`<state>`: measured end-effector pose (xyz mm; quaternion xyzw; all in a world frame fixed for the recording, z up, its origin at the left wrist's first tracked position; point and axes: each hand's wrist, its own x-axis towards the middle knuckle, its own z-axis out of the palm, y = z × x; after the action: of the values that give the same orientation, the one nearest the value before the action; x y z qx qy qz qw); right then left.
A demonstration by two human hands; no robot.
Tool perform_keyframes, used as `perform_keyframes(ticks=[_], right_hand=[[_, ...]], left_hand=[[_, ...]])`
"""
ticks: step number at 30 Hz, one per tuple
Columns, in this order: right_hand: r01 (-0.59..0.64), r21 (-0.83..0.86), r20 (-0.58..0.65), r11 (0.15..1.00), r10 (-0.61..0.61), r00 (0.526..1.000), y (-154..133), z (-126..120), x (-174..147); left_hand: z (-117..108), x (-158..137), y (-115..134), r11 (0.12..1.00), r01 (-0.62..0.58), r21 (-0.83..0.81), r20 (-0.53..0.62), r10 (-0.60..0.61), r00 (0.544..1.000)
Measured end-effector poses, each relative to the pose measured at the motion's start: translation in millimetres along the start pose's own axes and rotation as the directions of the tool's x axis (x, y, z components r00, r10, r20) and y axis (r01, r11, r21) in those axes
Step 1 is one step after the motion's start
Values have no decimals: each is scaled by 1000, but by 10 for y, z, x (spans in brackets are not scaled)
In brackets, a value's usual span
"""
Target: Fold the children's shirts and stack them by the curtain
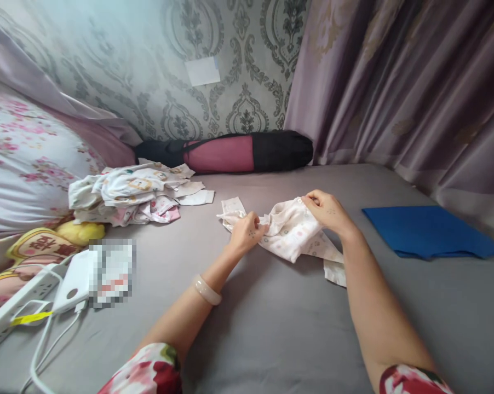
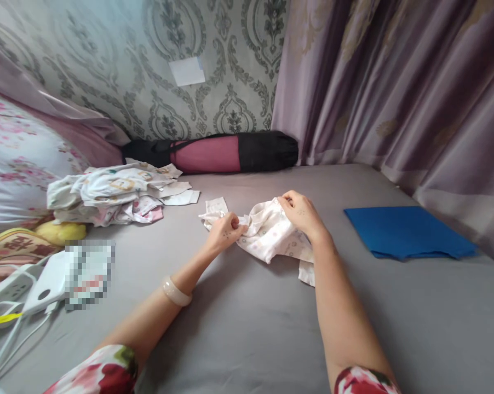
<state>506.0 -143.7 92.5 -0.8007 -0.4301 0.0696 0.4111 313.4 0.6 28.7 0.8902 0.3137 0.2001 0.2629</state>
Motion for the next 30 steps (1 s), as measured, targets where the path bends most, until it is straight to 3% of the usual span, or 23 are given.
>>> perform_keyframes(ticks=[5, 11, 17, 22, 26, 28, 30], right_hand=[[-46, 89, 132, 995, 34, 991, 31, -69, -16], [-32, 241, 339, 970, -54, 939, 37, -181, -93], [-44, 245, 475, 968, -80, 876, 5, -342, -173], [-12, 155, 502, 988, -68, 862, 19, -451, -251], [-23, 141, 525, 990, -55, 849, 27, -495, -360], [-42, 146, 532, 988, -42, 846, 8, -517, -424], [-59, 167, 541, 984, -41, 840, -36, -549, -482]], left_hand=[[52, 0, 86, 967, -144, 208, 32, 140, 990], [114, 19, 154, 919, -136, 370, 116, 100, 988], [48, 34, 167, 924, -85, 372, 129, 40, 991], [-60, 34, 83, 974, -92, 206, 143, 64, 988], [-213, -18, -66, 991, -49, -126, 79, 59, 995], [-323, -75, -128, 929, 53, -365, 69, -30, 997], [-459, -148, -161, 809, 171, -563, 105, -136, 985]])
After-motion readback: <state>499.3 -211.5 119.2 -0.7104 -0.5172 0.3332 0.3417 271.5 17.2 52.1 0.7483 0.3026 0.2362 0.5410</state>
